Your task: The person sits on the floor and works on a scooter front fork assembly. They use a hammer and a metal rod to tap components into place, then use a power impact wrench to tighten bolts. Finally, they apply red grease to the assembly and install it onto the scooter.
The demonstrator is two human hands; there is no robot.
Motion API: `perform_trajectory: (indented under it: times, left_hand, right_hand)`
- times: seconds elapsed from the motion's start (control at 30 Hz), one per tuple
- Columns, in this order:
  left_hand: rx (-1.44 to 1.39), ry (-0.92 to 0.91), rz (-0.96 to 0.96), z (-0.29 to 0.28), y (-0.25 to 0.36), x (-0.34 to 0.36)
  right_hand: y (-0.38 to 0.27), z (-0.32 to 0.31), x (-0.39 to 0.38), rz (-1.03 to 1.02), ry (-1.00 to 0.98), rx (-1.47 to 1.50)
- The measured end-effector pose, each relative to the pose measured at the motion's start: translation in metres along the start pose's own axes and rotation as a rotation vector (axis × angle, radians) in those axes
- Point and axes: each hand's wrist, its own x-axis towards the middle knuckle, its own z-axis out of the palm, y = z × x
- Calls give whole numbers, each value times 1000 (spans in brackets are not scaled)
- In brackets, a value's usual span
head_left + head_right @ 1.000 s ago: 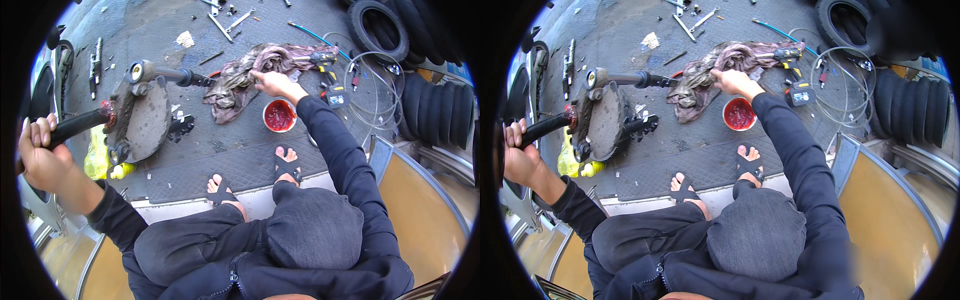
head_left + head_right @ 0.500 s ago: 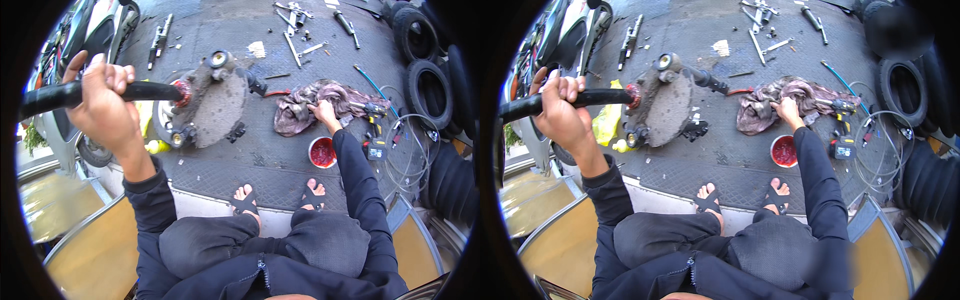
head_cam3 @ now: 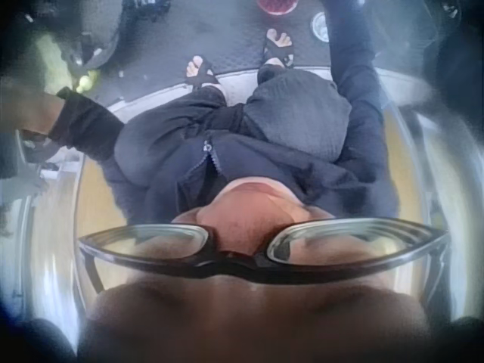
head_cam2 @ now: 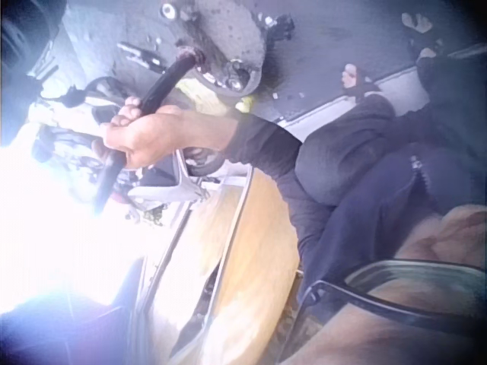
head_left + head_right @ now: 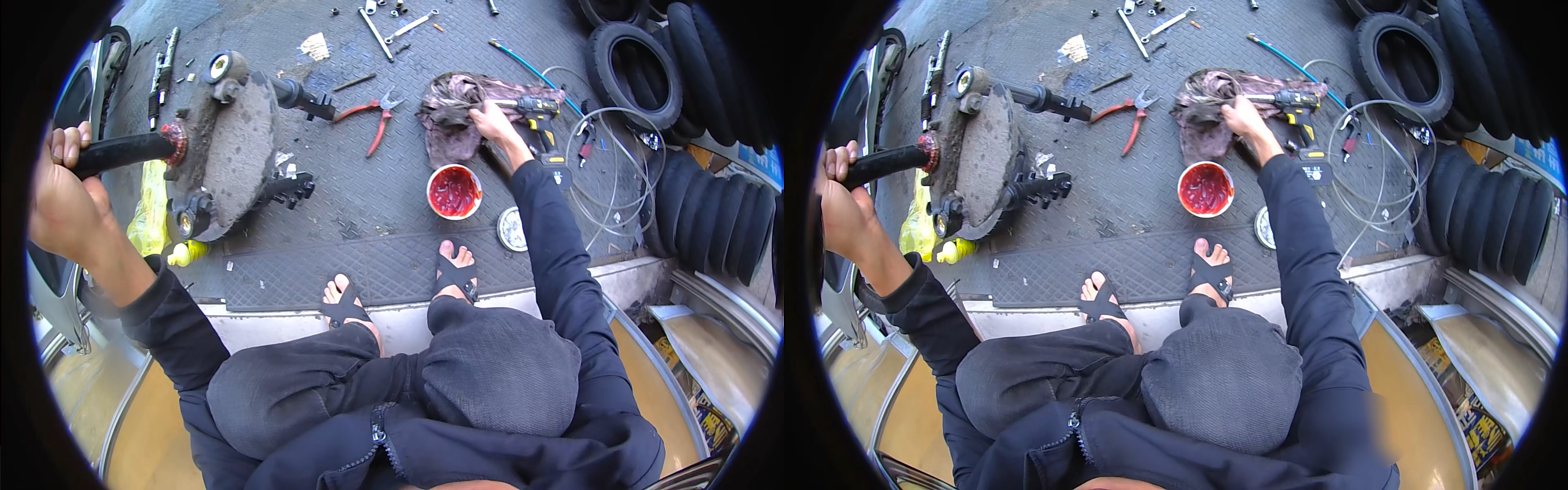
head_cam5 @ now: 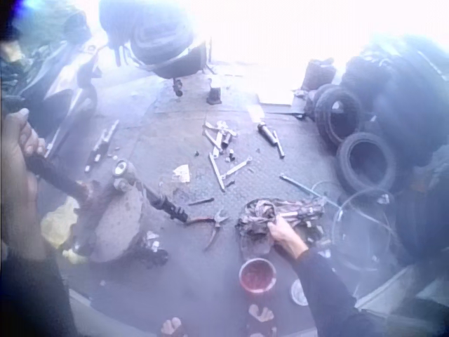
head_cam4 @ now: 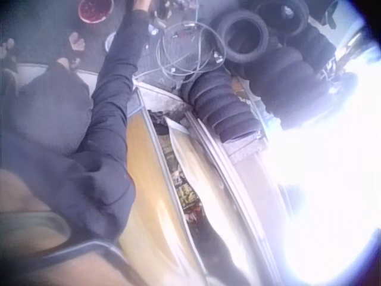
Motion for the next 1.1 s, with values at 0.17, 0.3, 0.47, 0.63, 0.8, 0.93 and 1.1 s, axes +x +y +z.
perform_trajectory:
  times: [0.17, 0.3, 0.47, 0.63, 0.8, 0.93, 1.1]
  left_hand:
    - [-31, -91, -22, -17, -15, 17]
    - [-13, 35, -49, 5, -7, 8]
    - [-78, 118, 35, 45, 19, -21]
    - [-199, 132, -32, 57, 30, -22]
    - [-223, 73, 12, 63, 22, -18]
    - [40, 153, 16, 66, 23, -18]
    - [-71, 119, 14, 74, 29, -18]
  right_hand:
    - [-52, -2, -24, -107, 60, -67]
    - [-65, -25, -68, -251, 60, 323]
    - [-35, -43, -199, 272, 99, -224]
    - [20, 9, -310, 590, 58, -371]
    - [24, 22, -305, 528, 147, -344]
    - [-26, 5, -303, 426, 298, -270]
    - [-87, -1, -304, 82, 365, 8]
